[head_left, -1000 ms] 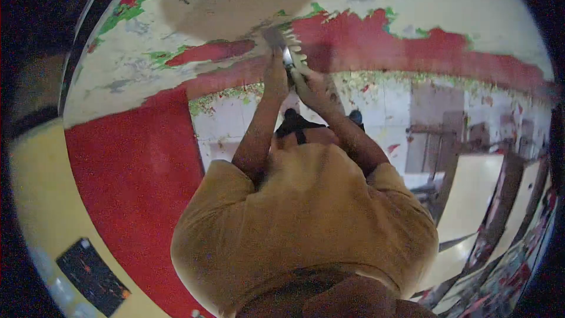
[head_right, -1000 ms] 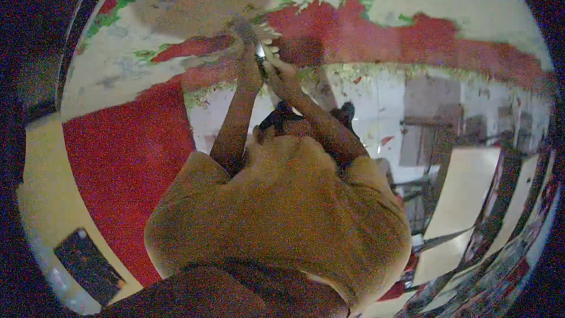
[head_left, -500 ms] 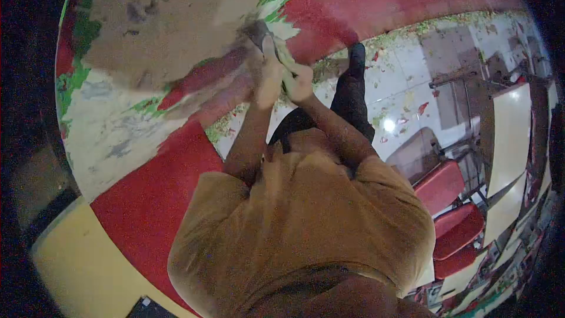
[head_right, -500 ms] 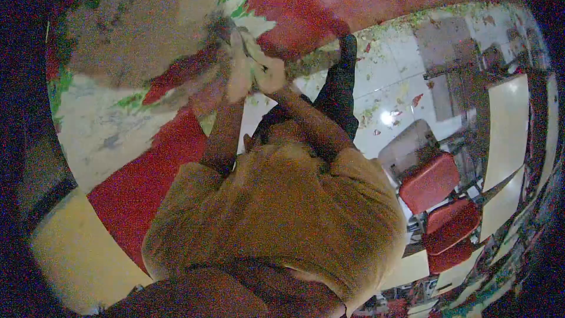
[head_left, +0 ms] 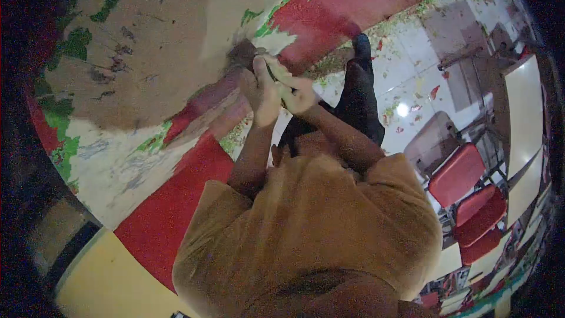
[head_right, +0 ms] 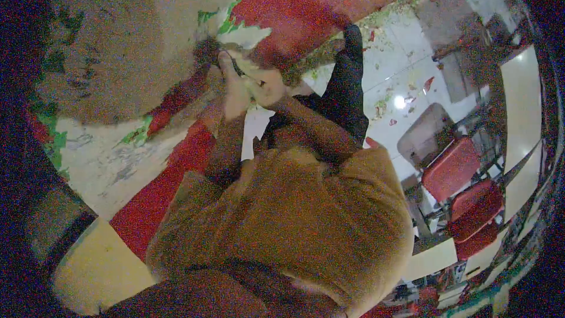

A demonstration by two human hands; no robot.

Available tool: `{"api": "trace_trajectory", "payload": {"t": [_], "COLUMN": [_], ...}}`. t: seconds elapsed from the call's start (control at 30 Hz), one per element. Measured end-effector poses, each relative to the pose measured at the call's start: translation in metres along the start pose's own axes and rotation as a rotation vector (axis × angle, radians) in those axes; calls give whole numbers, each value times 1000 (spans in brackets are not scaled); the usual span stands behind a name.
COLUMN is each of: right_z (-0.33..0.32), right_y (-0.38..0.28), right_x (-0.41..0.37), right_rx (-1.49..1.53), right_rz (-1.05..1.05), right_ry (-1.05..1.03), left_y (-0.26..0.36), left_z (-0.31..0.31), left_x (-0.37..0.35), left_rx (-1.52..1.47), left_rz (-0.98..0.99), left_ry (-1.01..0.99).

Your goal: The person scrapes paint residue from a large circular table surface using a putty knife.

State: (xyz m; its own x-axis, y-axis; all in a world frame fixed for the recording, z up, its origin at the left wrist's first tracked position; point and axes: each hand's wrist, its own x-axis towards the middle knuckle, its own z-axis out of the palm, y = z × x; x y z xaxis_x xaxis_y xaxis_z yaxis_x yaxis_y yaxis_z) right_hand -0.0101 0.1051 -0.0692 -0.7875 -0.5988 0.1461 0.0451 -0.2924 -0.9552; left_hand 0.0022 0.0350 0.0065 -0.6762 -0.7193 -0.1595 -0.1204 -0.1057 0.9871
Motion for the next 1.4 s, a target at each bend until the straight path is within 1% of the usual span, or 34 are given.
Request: {"api": "trace_trajectory", "payload": {"t": [0.03,0.07,0.13,0.2,0.27,0.33,0.37,0.43,0.47,0.5,0.57,0.63,0.67,0.73,0.77,0.8,0.83,0.87,0.9,0.93,0.97,1.03,1.1,1.13,1.17,1.2,1.23,1.27,1.3,1.37,1.4], "right_z": [2,4,7,9,15,15,14,13,10,5,12,17,21,26,21,20,23,27,24,25,27,33,42,46,51,50,50,50,51,67,76], "right_y": [-2,-1,-10,3,7,-4,-7,7,13,6,13,-4,-40,-55,-36,-18,-17,-15,-25,-34,-41,-43,-11,-18,-26,-25,-24,-23,-29,-19,-14], "right_x": [-3,-3,3,-3,1,-2,-6,-11,-12,-16,-8,17,33,30,19,7,-4,-15,-18,-21,-21,-25,-42,-48,-51,-47,-43,-39,-44,-50,-53], "right_rx": [45,-3,-64,-60,21,125,196,124,85,222,215,191,184,126,62,-2,31,61,-52,-162,-184,-214,-326,-224,-126,-180,-236,-294,-269,-41,75], "right_rz": [-144,-122,-64,-7,-62,-174,-8,-63,-90,204,-49,-249,-300,-213,-94,35,7,-23,-45,-58,-28,-160,-269,-189,-120,-224,-329,-431,-342,-285,-261], "right_ry": [54,38,20,23,72,127,123,101,87,-11,24,84,135,81,-6,-85,7,98,137,174,214,314,298,267,235,251,273,300,250,290,315], "left_y": [-3,-4,28,3,8,13,14,14,10,5,3,3,14,53,49,32,18,11,3,0,-3,-3,5,17,20,24,15,6,5,3,9], "left_z": [-1,-5,3,-11,-12,-7,-6,1,5,6,-3,-20,-17,-5,-9,-17,-24,-26,-30,-38,-47,-46,-41,-39,-39,-39,-47,-51,-50,-57,-61], "left_x": [-3,-2,-1,8,14,-2,-9,-8,-7,-8,-1,19,15,8,9,6,2,-1,-5,-8,-11,-1,0,-9,-13,-17,-18,-14,-10,-2,-3], "left_rx": [-24,41,175,474,541,383,312,187,88,-8,-19,132,126,108,226,348,473,556,643,616,589,279,288,448,622,796,986,927,869,249,357], "left_rz": [-26,28,132,415,452,222,121,23,20,17,132,366,310,227,279,323,354,441,520,479,437,148,54,108,213,321,473,391,310,-311,-218], "left_ry": [9,25,57,85,63,21,11,0,-6,1,-13,-51,4,124,118,109,100,58,14,-10,-31,-16,23,52,47,61,49,23,2,-67,-113]}}
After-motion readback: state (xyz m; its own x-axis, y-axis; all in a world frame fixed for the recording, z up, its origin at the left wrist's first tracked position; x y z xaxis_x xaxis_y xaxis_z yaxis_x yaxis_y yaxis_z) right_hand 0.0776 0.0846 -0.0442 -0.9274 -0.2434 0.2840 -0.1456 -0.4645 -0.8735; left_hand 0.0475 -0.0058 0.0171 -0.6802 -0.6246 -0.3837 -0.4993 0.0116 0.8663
